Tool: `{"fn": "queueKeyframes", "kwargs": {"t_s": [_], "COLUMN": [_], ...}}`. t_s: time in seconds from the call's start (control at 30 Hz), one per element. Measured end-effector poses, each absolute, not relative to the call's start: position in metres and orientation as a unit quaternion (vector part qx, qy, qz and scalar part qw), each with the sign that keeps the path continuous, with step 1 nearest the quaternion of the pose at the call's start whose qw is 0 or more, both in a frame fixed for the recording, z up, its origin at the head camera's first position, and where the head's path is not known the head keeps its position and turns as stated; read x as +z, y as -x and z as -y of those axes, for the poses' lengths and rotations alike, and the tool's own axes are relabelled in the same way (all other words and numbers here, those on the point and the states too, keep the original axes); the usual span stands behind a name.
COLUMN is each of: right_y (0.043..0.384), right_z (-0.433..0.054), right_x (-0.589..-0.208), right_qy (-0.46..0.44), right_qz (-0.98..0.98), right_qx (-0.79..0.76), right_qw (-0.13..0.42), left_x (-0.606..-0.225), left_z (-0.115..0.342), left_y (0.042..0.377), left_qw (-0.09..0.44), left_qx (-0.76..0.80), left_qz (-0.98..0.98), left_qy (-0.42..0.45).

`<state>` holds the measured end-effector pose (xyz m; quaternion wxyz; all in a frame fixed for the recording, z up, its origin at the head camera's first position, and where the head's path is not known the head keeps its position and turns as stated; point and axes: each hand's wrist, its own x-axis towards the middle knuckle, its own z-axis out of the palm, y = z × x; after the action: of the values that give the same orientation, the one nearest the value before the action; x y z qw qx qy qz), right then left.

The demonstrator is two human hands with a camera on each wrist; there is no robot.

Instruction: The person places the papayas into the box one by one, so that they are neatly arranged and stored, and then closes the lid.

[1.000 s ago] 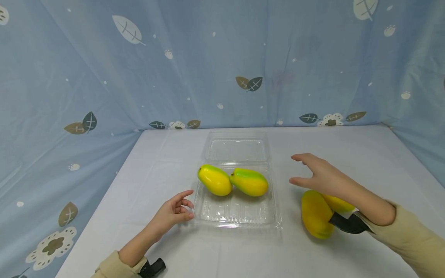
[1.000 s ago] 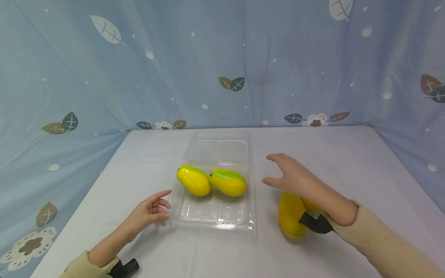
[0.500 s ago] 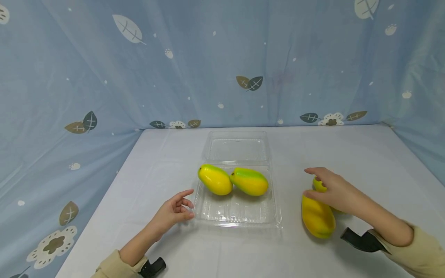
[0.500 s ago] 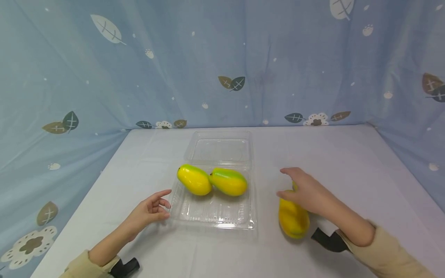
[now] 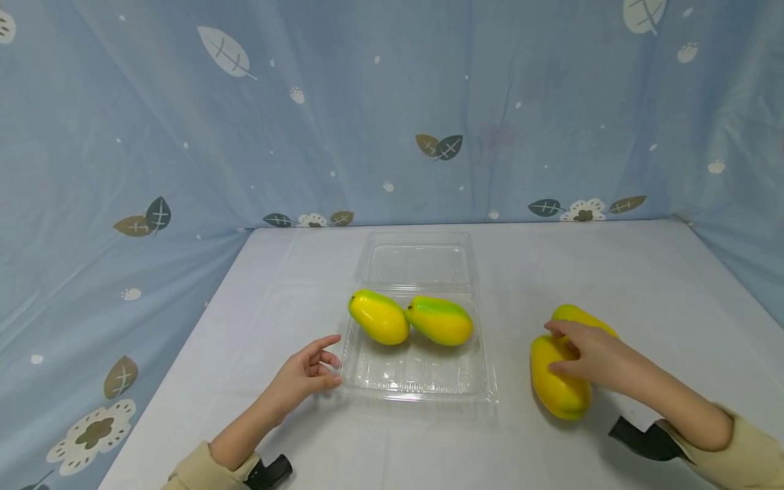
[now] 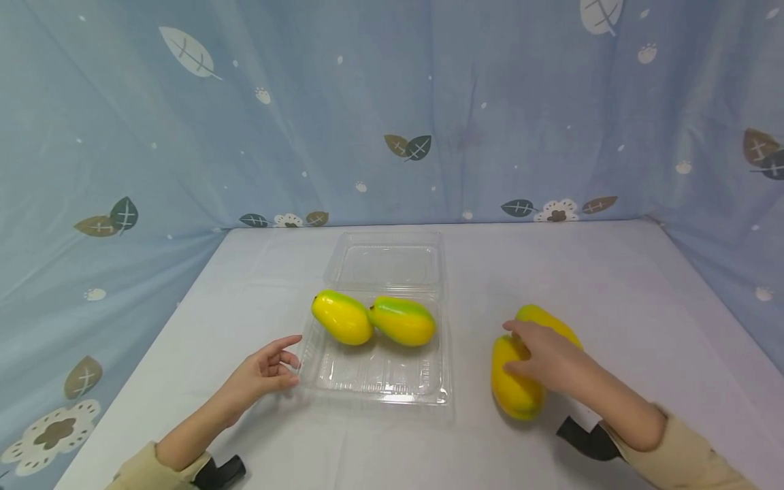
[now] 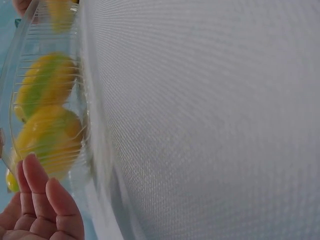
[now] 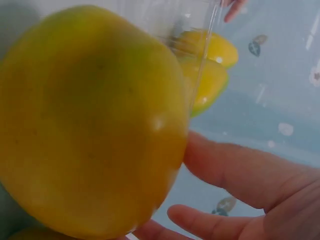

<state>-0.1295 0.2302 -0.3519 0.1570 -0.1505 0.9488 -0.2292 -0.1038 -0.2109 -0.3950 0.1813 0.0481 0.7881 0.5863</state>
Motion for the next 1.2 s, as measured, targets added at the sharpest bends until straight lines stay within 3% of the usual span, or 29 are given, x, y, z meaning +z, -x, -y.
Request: {"fn": "queueKeyframes", "kwargs": {"t_s": [0.63,1.2], "right_y": [0.127,0.129], "right_z": [-0.228,-0.234], "right_x": [-0.360,-0.364], "right_qy": [0.171,0.194], "right_qz": [-0.942,-0.906], "right_qx": [-0.214,-0.254], "right_qw": [0.194,0.277], "left_x": [-0.396,-0.395], "left_z": [0.211,0.211], "left_y": [0.105,0.105], "left_qw": [0.180,0.183], "left_qx": [0.587,0.586], "left_qz": [-0.788,-0.787], "left_qy": [-0.053,-0.053]}}
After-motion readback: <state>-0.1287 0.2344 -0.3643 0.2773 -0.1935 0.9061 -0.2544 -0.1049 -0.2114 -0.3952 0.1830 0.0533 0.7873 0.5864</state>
